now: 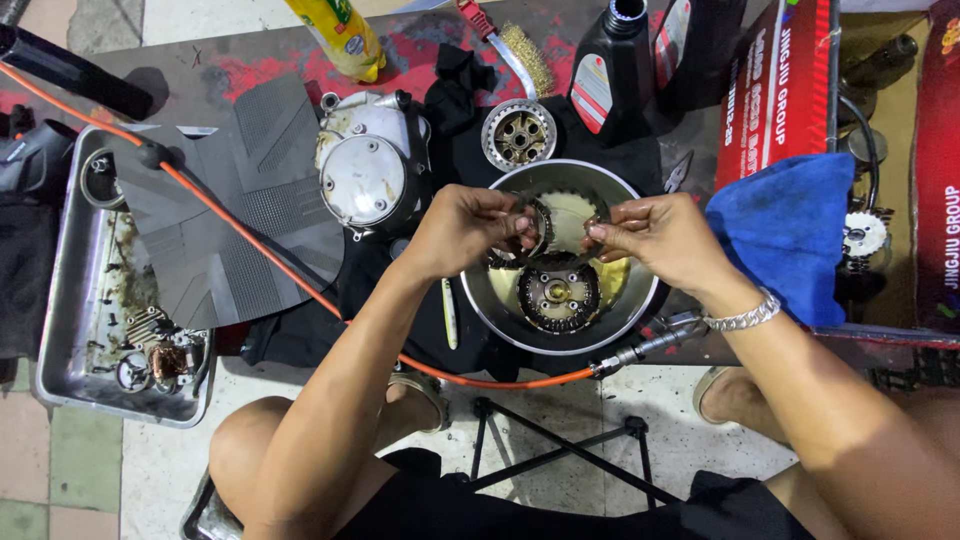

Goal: The person cleans circular mechanical parts by hand in a metal bowl filled with liquid. They repeatedly dip, scrub, and rinse the parts, then place them on a nearby surface.

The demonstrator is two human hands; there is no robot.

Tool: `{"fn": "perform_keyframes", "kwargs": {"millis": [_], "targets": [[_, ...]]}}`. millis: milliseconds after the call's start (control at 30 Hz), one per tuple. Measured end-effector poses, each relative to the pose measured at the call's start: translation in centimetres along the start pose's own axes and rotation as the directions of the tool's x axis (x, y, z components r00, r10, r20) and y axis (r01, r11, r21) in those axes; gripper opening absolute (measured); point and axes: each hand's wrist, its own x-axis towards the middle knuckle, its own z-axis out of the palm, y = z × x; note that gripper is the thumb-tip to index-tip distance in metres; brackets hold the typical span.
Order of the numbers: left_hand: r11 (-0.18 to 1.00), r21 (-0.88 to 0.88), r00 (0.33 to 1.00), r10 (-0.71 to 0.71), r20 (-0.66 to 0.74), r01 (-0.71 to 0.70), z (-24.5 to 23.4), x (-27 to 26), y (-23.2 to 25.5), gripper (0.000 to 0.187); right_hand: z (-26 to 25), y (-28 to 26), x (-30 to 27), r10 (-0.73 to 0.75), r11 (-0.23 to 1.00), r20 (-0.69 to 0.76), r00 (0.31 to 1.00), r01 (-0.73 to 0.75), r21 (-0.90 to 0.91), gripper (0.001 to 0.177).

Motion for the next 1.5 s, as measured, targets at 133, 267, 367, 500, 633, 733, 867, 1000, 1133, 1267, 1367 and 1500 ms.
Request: {"fn": "perform_keyframes", "kwargs": {"millis": [133,267,367,500,633,733,867,1000,1133,1267,1367,1500], "targets": [[0.969,0.216,0.992,0.120,0.027,-0.123,0.2,-0.1,1.2,0.026,0.6,-0.9,-0.4,-0.086,0.957,-0.035,0.996,0.073,-0.282,0.021],[0.852,0.480,0.978,0.179,0.111,-0.211,-0.1,-0.7,2.9,0.025,1.3,-1.4,-1.1,-0.164,0.885,-0.008,0.986,0.144,-0.443,0.019],[0.736,0.595,0.946,0.253,0.200,-0.323,0.0,-0.8,3.7,0.025,1.9,-1.7,-1.2,-0.209,0.866,0.022,0.978,0.195,-0.460,0.019],[0.588,0.682,0.898,0.335,0.284,-0.435,0.8,-0.3,3.3,0.019,2.3,-1.8,-1.4,-0.305,0.772,0.106,0.946,0.311,-0.554,0.019],[0.402,0.830,0.919,0.239,0.313,-0.387,3.1,0.2,1.9,0.014,2.7,-1.8,-1.6,-0.367,0.588,0.188,0.911,0.384,-0.711,0.018],[0.318,0.876,0.920,0.273,0.283,-0.363,4.4,0.2,1.5,0.013,2.7,-1.7,-1.7,-0.395,0.523,0.199,0.897,0.398,-0.753,0.018],[0.626,0.717,0.947,0.274,0.167,-0.308,2.3,0.7,2.3,0.015,1.0,-2.2,-1.5,-0.342,0.807,-0.005,0.940,0.291,-0.514,0.020],[0.964,0.195,0.983,0.184,-0.012,-0.178,0.9,0.0,1.9,0.022,-0.7,-2.8,-1.2,-0.317,0.948,-0.038,0.948,0.315,-0.042,0.021],[0.975,-0.217,0.991,0.019,-0.136,-0.048,3.4,-0.2,-0.3,0.022,-0.5,-1.9,-1.0,-0.215,0.952,-0.165,0.963,0.244,0.183,0.022],[0.987,-0.144,0.983,0.052,-0.178,-0.078,3.9,-0.6,-1.4,0.021,0.7,-1.4,-0.7,-0.115,0.977,-0.255,0.960,0.156,0.145,0.023],[0.857,0.499,0.977,0.195,-0.088,-0.127,2.5,-0.7,-1.0,0.016,1.4,-1.9,-1.3,-0.417,0.866,-0.211,0.884,0.315,-0.389,0.033],[0.331,0.894,0.933,0.294,0.208,-0.303,3.2,-0.4,0.0,0.017,2.7,-2.8,-2.9,-0.668,0.356,0.184,0.721,0.527,-0.772,0.036]]}}
